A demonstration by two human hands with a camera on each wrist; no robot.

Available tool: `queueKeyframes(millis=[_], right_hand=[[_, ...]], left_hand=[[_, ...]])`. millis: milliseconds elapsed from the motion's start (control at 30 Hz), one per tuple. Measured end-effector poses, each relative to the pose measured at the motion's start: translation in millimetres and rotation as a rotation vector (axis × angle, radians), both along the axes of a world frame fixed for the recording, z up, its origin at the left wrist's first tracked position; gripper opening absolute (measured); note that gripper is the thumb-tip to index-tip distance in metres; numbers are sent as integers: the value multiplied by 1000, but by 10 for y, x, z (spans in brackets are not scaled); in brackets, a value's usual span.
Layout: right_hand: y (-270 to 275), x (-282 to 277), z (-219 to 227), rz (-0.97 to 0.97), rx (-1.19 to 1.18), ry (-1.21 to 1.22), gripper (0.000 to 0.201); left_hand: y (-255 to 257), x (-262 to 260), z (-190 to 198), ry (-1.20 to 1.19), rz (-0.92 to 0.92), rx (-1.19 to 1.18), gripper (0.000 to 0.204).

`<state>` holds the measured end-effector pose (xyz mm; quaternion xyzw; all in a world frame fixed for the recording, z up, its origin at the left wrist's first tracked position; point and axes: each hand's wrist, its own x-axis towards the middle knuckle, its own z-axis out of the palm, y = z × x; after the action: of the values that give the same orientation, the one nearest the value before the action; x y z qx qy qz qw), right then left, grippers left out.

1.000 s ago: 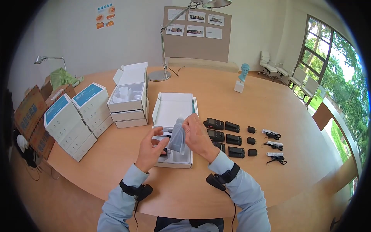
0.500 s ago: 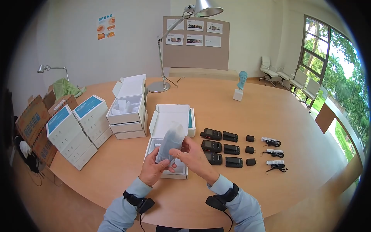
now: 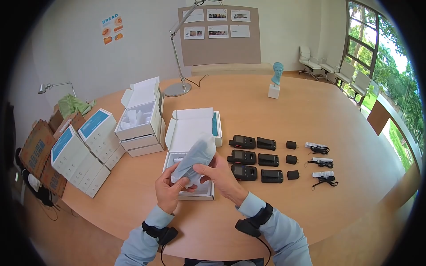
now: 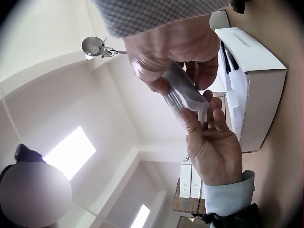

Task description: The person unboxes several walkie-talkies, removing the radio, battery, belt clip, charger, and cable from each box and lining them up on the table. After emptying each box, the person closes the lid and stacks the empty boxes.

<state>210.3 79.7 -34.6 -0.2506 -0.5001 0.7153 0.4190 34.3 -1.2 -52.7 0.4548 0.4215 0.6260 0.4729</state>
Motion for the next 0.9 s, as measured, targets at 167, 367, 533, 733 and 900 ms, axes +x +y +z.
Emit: queueKeyframes(millis=[167,367,533,733,900], right_hand=[[-34,-47,-80,-68,8,68,71],[-72,-68,-102,49,-138,128,74],[-70,-50,-96,58,-187,151,59],[20,-66,-219,118,-247,183,44],[57,-46,-240,131,-276,231,43]], left_hand=[[55,-89,-160,-32,195,62,40],[122,-149,-227,-103,355,131,13],[129,-136,-169,-149,392,159,12],[129,-192,-170,-298,349,198,9],[107,-260,-186,-413,257,208,7]])
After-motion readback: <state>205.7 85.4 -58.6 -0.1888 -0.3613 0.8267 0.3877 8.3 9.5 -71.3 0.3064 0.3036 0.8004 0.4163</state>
